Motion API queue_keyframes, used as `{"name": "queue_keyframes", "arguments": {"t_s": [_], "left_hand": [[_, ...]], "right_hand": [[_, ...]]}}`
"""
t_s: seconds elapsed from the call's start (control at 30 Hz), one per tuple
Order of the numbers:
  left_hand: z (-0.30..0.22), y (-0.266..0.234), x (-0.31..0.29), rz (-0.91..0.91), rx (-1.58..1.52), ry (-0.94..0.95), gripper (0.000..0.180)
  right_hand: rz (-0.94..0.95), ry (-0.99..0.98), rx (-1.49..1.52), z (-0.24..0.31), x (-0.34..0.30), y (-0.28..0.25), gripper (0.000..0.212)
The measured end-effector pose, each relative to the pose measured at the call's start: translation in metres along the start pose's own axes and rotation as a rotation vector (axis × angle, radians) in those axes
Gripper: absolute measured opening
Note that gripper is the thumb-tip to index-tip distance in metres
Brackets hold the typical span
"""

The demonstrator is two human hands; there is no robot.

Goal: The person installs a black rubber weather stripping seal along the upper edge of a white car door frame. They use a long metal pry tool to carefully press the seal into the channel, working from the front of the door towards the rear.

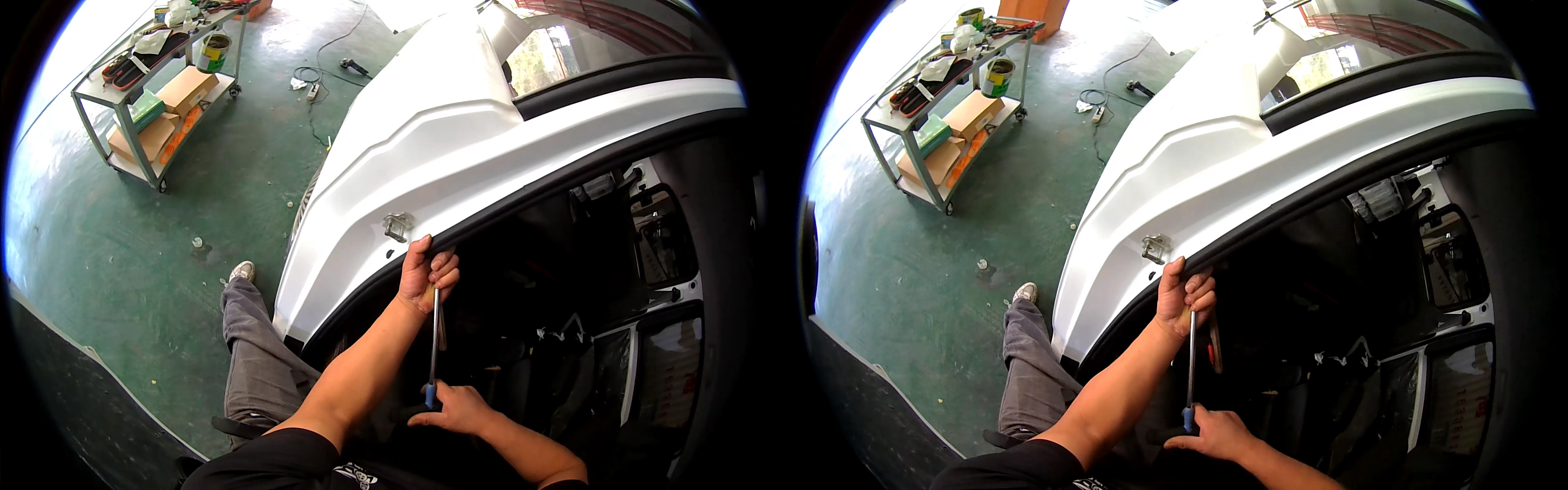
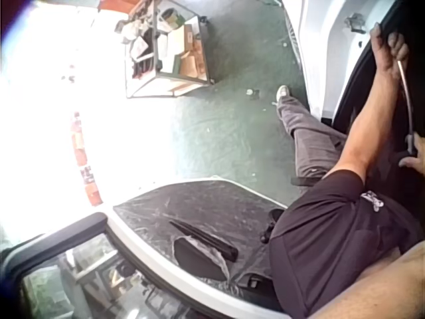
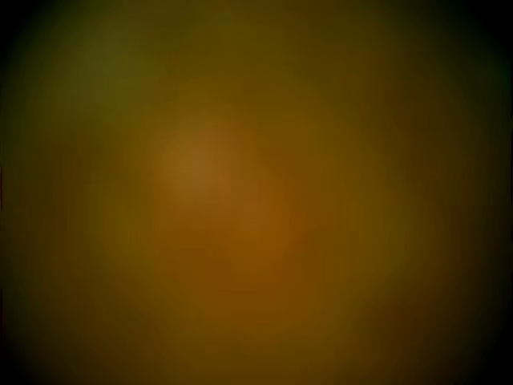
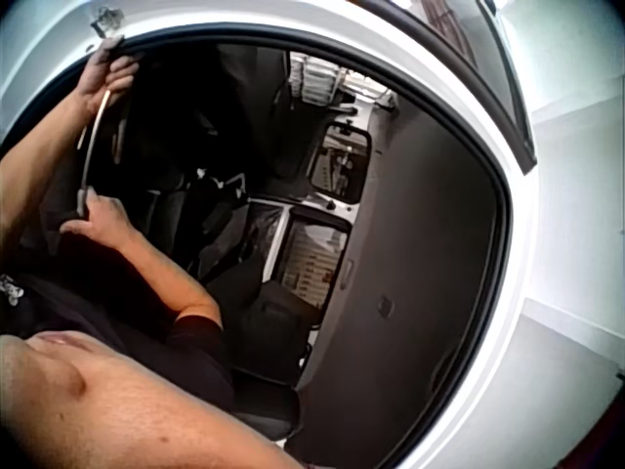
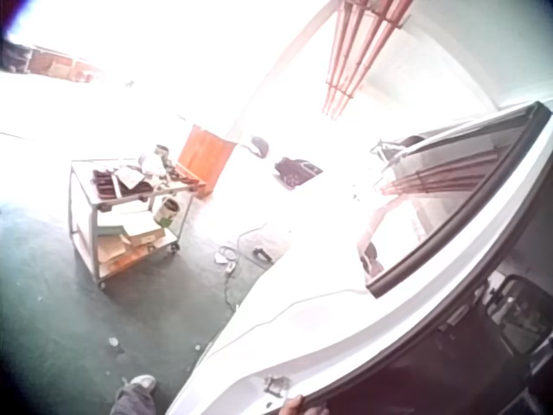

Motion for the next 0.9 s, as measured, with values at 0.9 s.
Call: {"name": "queue_keyframes", "arguments": {"t_s": [0.9], "left_hand": [[-0.001, -0.011, -0.001, 0.045, 0.119, -0.003, 0.054]], "right_hand": [[-0.144, -0.143, 0.131, -0.017, 0.006, 0.014, 0.09]]}}
Point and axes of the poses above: each hand's wrist, its own x-axis towards the middle knuckle, its own y-axis out of the palm, z = x × y, the point moved 1 cm from there along x, towards the middle knuckle, and after that the axes turned 1 degree about -x, right-handed, at the moved point
